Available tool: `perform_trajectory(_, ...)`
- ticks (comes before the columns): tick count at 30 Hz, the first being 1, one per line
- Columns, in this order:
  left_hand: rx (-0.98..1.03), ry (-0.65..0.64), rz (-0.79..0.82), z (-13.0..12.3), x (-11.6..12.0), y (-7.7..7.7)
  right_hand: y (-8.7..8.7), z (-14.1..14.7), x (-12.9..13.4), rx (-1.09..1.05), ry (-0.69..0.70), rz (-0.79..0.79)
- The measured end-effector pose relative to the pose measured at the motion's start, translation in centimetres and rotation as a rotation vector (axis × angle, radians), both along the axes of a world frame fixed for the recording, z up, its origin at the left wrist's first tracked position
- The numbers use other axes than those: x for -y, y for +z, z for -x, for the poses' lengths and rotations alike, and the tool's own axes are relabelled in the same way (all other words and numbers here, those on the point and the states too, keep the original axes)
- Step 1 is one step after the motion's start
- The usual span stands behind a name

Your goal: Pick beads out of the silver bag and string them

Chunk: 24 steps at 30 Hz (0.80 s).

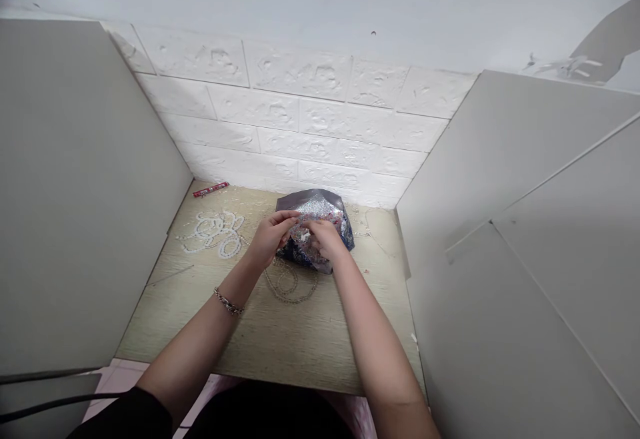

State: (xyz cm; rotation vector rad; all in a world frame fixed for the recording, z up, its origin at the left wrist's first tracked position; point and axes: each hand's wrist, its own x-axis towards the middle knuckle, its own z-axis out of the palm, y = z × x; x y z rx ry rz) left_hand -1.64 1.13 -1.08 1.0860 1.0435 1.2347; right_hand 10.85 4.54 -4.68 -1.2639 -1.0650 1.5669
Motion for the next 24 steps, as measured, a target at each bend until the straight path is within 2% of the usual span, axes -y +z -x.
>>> perform_trajectory(1, -0.004, 0.002, -0.001, 0.0, 0.0, 0.0, 0.3, -0.3, -0.1, -0.209, -0.008, 0.051)
perform_trajectory(2, -0.008, 0.002, -0.002, 0.0, 0.0, 0.0, 0.6, -0.6, -0.2, -0.311, -0.007, 0.065)
perform_trajectory(8, -0.022, 0.014, 0.011, -0.1, 0.1, 0.2, 1.9, -2.6, -1.0, -0.548, 0.018, 0.077)
perform_trajectory(11, -0.021, 0.019, 0.031, -0.2, 0.3, 0.5, 1.9, -2.8, -1.3, -0.501, 0.044, 0.080)
perform_trajectory(13, -0.018, 0.022, 0.040, -0.2, 0.3, 0.6, 1.8, -2.6, -1.3, -0.284, 0.070, 0.061)
perform_trajectory(16, -0.013, 0.022, 0.044, -0.2, 0.3, 0.5, 1.7, -2.3, -1.2, 0.292, 0.108, -0.077)
perform_trajectory(18, -0.012, 0.019, 0.037, -0.2, 0.3, 0.5, 1.8, -2.3, -1.3, 0.577, 0.102, -0.171)
perform_trajectory(22, -0.018, 0.011, 0.019, -0.3, 0.2, 0.3, 2.1, -2.3, -1.5, 1.100, -0.005, -0.297)
perform_trajectory(24, -0.017, 0.008, 0.018, -0.3, 0.3, 0.3, 2.1, -2.1, -1.3, 1.362, -0.060, -0.287)
